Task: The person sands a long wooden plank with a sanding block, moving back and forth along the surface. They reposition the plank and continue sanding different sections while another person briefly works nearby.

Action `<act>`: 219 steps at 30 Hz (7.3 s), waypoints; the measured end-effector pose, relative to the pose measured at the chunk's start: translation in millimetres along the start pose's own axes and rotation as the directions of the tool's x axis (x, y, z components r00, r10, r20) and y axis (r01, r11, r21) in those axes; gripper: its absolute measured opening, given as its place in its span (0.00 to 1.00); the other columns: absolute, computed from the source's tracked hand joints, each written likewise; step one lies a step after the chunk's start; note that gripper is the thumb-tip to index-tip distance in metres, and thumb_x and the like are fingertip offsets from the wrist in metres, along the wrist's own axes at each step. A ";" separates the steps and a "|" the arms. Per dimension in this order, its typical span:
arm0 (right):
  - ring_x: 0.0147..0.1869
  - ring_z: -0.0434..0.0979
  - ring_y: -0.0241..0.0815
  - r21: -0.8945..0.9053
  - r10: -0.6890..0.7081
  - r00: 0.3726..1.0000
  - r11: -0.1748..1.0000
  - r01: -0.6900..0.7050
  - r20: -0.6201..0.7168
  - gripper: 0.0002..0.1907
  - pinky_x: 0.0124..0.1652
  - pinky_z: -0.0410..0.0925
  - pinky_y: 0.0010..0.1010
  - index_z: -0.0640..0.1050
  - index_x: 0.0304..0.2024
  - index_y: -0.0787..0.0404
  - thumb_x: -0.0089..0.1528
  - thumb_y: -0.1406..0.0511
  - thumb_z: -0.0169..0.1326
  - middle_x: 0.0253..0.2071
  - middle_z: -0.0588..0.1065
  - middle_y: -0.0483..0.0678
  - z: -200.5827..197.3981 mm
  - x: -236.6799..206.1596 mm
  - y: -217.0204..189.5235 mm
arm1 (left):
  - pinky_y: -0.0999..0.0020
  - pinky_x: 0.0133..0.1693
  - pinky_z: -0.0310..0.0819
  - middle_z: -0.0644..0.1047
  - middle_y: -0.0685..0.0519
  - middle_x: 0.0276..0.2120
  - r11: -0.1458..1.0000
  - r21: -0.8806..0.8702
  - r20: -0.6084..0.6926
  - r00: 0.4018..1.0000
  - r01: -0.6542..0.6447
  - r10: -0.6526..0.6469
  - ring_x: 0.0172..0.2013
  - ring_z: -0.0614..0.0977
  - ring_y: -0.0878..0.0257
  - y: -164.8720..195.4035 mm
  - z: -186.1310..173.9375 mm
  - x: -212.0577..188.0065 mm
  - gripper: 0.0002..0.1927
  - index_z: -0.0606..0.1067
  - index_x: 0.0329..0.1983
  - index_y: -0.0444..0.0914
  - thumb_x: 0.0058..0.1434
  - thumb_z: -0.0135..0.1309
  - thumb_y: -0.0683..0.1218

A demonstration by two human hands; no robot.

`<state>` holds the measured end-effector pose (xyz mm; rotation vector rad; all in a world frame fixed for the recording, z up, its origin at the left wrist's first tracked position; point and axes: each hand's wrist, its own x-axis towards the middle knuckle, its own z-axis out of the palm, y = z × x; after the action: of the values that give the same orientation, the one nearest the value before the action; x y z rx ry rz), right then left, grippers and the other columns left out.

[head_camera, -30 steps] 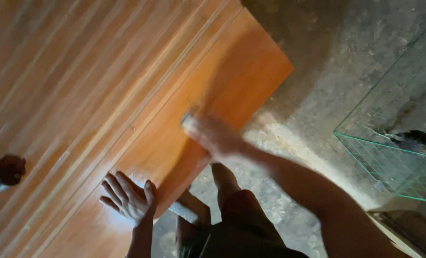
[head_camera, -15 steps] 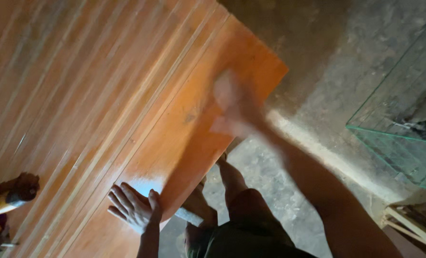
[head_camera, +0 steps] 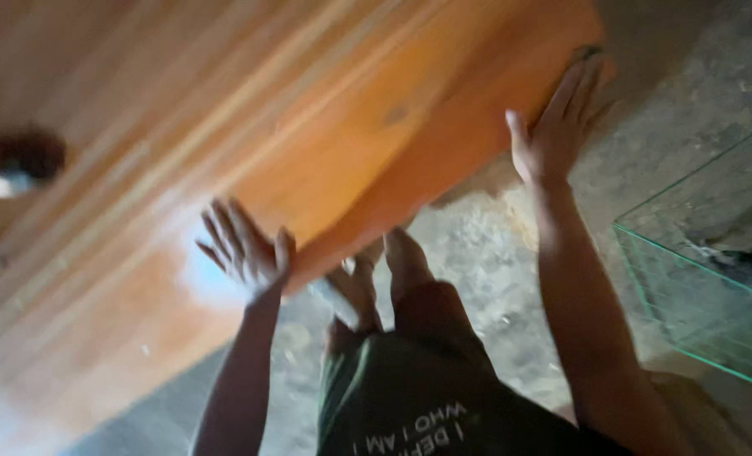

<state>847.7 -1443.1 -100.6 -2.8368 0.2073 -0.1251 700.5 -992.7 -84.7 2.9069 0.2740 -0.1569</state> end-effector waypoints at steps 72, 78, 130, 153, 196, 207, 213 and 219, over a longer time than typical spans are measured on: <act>0.84 0.46 0.56 0.488 -0.428 0.838 0.841 0.233 0.338 0.63 0.77 0.36 0.59 0.45 0.78 0.70 0.56 0.47 0.64 0.78 0.56 0.58 35.9 -154.3 -204.5 | 0.34 0.73 0.30 0.46 0.35 0.78 0.892 -0.129 -0.074 0.893 0.434 -0.445 0.78 0.44 0.38 -12.9 2.5 -70.6 0.49 0.48 0.80 0.30 0.73 0.29 0.72; 0.77 0.53 0.62 0.361 -0.673 0.709 0.728 0.583 0.211 0.41 0.72 0.46 0.57 0.68 0.67 0.61 0.60 0.46 0.62 0.71 0.61 0.59 7.6 -63.6 -163.9 | 0.37 0.74 0.30 0.46 0.36 0.79 0.886 -0.127 -0.081 0.885 0.446 -0.458 0.79 0.44 0.41 -6.8 2.0 -61.5 0.48 0.47 0.81 0.31 0.72 0.27 0.72; 0.81 0.39 0.69 0.262 -0.745 0.494 0.638 0.724 0.449 0.54 0.71 0.37 0.69 0.52 0.76 0.62 0.61 0.39 0.57 0.77 0.41 0.68 140.1 -271.7 -502.3 | 0.38 0.73 0.27 0.46 0.45 0.80 0.631 -0.209 -0.068 0.632 0.747 -0.772 0.79 0.43 0.44 -206.8 -4.7 -151.3 0.37 0.49 0.81 0.37 0.75 0.28 0.61; 0.80 0.45 0.71 0.178 -0.952 0.273 0.294 0.939 0.136 0.55 0.72 0.46 0.66 0.56 0.76 0.66 0.60 0.45 0.66 0.77 0.50 0.66 102.9 -199.3 -470.5 | 0.45 0.73 0.40 0.53 0.38 0.77 0.227 -0.619 -0.141 0.177 0.752 -0.974 0.77 0.52 0.45 -160.3 45.3 -294.1 0.36 0.53 0.78 0.34 0.70 0.48 0.48; 0.84 0.44 0.58 0.458 -0.939 0.075 0.233 0.858 0.337 0.52 0.76 0.42 0.59 0.54 0.75 0.66 0.63 0.40 0.56 0.79 0.50 0.59 119.6 -396.6 -644.7 | 0.43 0.78 0.37 0.50 0.42 0.80 0.526 -0.676 -0.287 0.472 0.516 -0.833 0.80 0.49 0.46 -386.9 -42.6 -268.7 0.33 0.51 0.81 0.38 0.77 0.42 0.53; 0.80 0.36 0.70 -0.016 -0.732 0.607 0.634 0.773 0.311 0.60 0.72 0.38 0.66 0.52 0.74 0.66 0.56 0.36 0.58 0.77 0.45 0.63 139.0 -401.8 -622.9 | 0.37 0.71 0.27 0.47 0.38 0.77 0.567 -0.420 -0.083 0.592 0.709 -0.801 0.76 0.44 0.42 -431.0 -55.4 -226.9 0.42 0.51 0.78 0.34 0.69 0.45 0.61; 0.82 0.46 0.64 0.253 -0.899 0.267 0.364 0.896 0.347 0.54 0.72 0.46 0.66 0.55 0.76 0.65 0.62 0.40 0.58 0.78 0.50 0.62 145.8 -404.3 -674.5 | 0.36 0.73 0.28 0.47 0.37 0.79 0.621 -0.386 -0.113 0.634 0.682 -0.765 0.78 0.45 0.41 -429.5 -50.7 -227.9 0.40 0.51 0.80 0.32 0.73 0.43 0.59; 0.85 0.32 0.72 0.029 -0.721 0.668 0.684 0.729 0.186 0.52 0.77 0.35 0.64 0.47 0.80 0.71 0.70 0.49 0.58 0.81 0.39 0.71 88.8 -327.7 -578.9 | 0.36 0.72 0.29 0.48 0.37 0.78 0.617 -0.342 -0.161 0.603 0.709 -0.781 0.77 0.46 0.40 -426.1 -60.5 -223.4 0.41 0.52 0.79 0.32 0.71 0.45 0.58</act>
<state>608.9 -819.4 -35.3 -2.7667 -0.9994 -0.0176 404.1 -609.1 -85.1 2.3494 1.4697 0.1846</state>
